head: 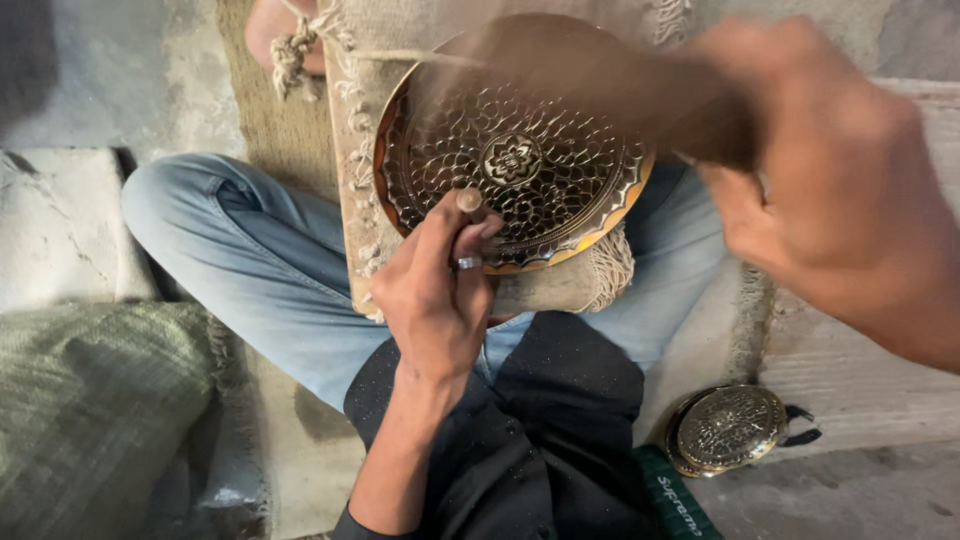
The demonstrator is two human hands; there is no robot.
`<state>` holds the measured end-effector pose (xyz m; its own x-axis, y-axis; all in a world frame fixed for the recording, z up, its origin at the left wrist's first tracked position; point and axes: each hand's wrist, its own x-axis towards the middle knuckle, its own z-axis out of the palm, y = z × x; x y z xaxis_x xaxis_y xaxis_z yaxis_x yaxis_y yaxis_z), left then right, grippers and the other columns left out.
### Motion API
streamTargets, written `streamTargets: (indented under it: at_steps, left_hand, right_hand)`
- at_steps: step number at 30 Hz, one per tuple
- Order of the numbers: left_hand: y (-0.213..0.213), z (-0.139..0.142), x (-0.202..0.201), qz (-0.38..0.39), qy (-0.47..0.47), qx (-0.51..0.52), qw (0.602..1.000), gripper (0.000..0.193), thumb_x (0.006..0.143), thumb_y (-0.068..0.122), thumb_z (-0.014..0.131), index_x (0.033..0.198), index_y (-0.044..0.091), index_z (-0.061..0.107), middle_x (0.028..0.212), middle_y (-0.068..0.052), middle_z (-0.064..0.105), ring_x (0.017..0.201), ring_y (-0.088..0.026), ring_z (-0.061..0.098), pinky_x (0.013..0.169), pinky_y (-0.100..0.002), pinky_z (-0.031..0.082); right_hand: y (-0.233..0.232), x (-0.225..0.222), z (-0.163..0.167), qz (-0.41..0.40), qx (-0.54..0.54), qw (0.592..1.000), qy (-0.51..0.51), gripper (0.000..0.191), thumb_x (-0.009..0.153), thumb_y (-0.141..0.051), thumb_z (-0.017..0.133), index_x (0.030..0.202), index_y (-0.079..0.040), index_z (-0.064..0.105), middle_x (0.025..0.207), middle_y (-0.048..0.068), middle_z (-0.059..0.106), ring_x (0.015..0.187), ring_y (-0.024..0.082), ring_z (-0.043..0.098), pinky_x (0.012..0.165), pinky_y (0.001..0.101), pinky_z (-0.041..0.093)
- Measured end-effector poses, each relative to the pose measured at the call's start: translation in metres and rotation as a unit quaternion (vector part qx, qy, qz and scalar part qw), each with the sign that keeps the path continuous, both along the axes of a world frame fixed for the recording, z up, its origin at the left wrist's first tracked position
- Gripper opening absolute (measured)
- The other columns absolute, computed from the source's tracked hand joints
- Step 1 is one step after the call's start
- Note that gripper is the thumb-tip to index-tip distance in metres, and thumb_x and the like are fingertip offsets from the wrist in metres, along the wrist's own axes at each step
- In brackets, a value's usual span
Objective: The person sits cross-legged on the floor with a decorative brass plate resting on a cloth pad on their lap. They hold a small punch against the plate's surface with one hand and strike it with a wooden mallet held in the other hand, repositioning the punch repeatedly to hammer an ornate pattern into the metal.
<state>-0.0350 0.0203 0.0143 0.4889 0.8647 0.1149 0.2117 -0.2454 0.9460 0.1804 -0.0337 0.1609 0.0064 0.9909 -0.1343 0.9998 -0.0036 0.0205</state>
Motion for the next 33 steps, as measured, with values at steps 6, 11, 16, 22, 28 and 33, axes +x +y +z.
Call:
streamTargets:
  at_steps: [6, 11, 16, 22, 28, 33]
  left_hand:
    - [0.0, -0.001, -0.001, -0.009, 0.0, 0.016, 1.0, 0.022, 0.1, -0.006, 0.057, 0.12, -0.001, 0.063, 0.102, -0.016, 0.075, 0.098, -0.025, 0.08, 0.083, -0.031, 0.06]
    - [0.0, -0.003, 0.0, -0.004, 0.043, 0.033, 0.999, 0.012, 0.098, -0.005, 0.063, 0.107, 0.002, 0.067, 0.092, -0.014, 0.074, 0.083, -0.026, 0.076, 0.073, -0.034, 0.056]
    - [0.001, -0.002, 0.0, -0.008, 0.03, 0.03, 0.999, 0.024, 0.093, -0.009, 0.059, 0.114, 0.001, 0.065, 0.096, -0.013, 0.073, 0.087, -0.026, 0.077, 0.074, -0.034, 0.057]
    - [0.002, 0.0, -0.002, -0.016, 0.023, 0.019, 0.999, 0.033, 0.09, -0.013, 0.059, 0.119, 0.002, 0.065, 0.096, -0.012, 0.073, 0.087, -0.023, 0.077, 0.076, -0.033, 0.058]
    - [0.004, -0.002, -0.002, -0.02, 0.02, 0.04, 0.999, 0.033, 0.09, -0.013, 0.062, 0.119, 0.003, 0.067, 0.094, -0.01, 0.073, 0.083, -0.022, 0.076, 0.073, -0.032, 0.057]
    - [0.006, -0.003, -0.004, -0.045, 0.039, 0.04, 0.997, 0.04, 0.077, -0.015, 0.058, 0.111, 0.003, 0.069, 0.089, -0.011, 0.072, 0.079, -0.022, 0.075, 0.069, -0.033, 0.057]
  right_hand:
    - [-0.012, 0.003, -0.006, 0.02, 0.012, 0.999, -0.032, 0.078, 0.062, -0.002, 0.079, 0.138, -0.008, 0.06, 0.106, 0.012, 0.062, 0.098, 0.031, 0.066, 0.079, 0.0452, 0.051]
    - [-0.022, 0.006, -0.022, -0.055, 0.039, 0.996, 0.061, 0.062, 0.084, 0.002, 0.077, 0.141, -0.012, 0.06, 0.112, 0.01, 0.062, 0.104, 0.029, 0.066, 0.085, 0.0413, 0.049]
    - [-0.024, 0.003, -0.029, -0.09, 0.067, 0.987, 0.119, 0.052, 0.089, -0.002, 0.076, 0.137, -0.01, 0.057, 0.11, 0.009, 0.06, 0.094, 0.026, 0.065, 0.078, 0.0395, 0.047]
    - [-0.029, 0.002, -0.027, 0.006, 0.06, 0.994, -0.093, 0.063, 0.072, -0.001, 0.079, 0.133, -0.012, 0.066, 0.098, 0.005, 0.063, 0.089, 0.026, 0.065, 0.075, 0.0412, 0.044]
    - [-0.042, 0.001, -0.036, -0.029, 0.034, 0.997, -0.065, 0.07, 0.069, -0.004, 0.078, 0.137, -0.012, 0.064, 0.101, 0.006, 0.061, 0.096, 0.027, 0.066, 0.07, 0.0411, 0.039]
    - [-0.047, 0.002, -0.04, -0.028, 0.06, 0.997, -0.037, 0.069, 0.074, 0.0, 0.077, 0.14, -0.009, 0.062, 0.106, 0.008, 0.06, 0.091, 0.025, 0.063, 0.077, 0.0409, 0.044]
